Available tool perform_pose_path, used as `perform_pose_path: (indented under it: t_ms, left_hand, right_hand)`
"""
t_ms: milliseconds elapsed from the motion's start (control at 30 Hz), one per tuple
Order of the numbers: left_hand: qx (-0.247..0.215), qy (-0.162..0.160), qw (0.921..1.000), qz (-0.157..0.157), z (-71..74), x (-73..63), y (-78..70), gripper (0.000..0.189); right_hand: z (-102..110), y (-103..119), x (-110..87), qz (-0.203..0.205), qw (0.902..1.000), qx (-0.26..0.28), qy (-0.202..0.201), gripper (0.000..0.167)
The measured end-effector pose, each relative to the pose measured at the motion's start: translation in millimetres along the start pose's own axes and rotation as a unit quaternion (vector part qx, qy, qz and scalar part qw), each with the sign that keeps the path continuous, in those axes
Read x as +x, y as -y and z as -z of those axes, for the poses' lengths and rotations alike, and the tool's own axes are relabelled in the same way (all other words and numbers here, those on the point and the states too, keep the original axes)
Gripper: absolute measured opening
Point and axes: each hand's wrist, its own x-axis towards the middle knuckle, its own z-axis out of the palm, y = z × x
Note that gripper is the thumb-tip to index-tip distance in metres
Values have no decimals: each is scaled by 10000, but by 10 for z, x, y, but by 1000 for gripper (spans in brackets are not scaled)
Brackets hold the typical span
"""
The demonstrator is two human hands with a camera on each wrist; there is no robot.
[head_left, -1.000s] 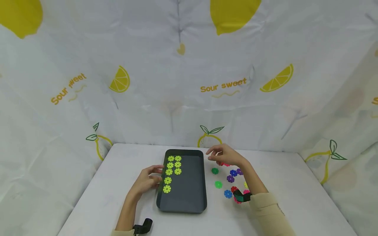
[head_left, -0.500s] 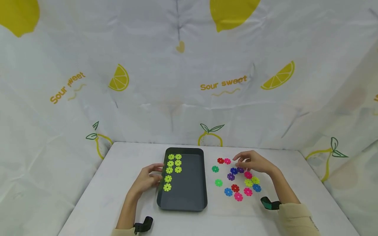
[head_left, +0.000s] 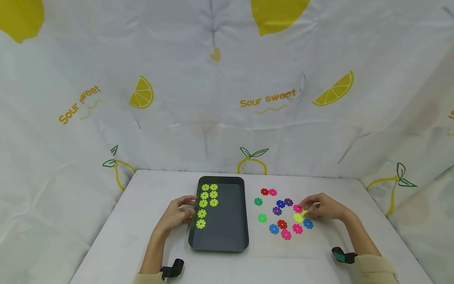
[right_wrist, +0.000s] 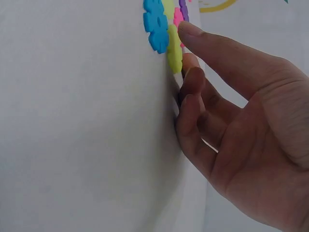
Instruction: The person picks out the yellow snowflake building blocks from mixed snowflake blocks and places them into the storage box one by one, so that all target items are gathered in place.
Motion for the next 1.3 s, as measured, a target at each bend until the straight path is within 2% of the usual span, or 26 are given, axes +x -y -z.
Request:
perform_pose_path:
  t_ms: [233, 467, 733, 1100, 1300]
  left_hand:
    - [-3, -3, 10000, 2, -3, -4, -4, 54]
    - [-12, -25, 10000, 53, 0, -14, -6, 53]
    - [22, -24, 10000, 6, -4, -8, -4, 54]
    - [8, 14, 10000, -3, 3, -6, -12, 55]
    - [22, -18, 10000, 10, -6, 1, -3, 55]
  right_hand:
    - [16, -139, -37, 175, 9998, 100, 39, 29]
    - [10, -199, -30, 327, 9993, 102, -117, 27]
    - [21, -237, -50, 243, 9994, 214, -127, 35]
    - [5, -227, -72, 350, 9987, 318, -184, 33]
    - [-23, -207, -95, 214, 9989, 206, -374, 31]
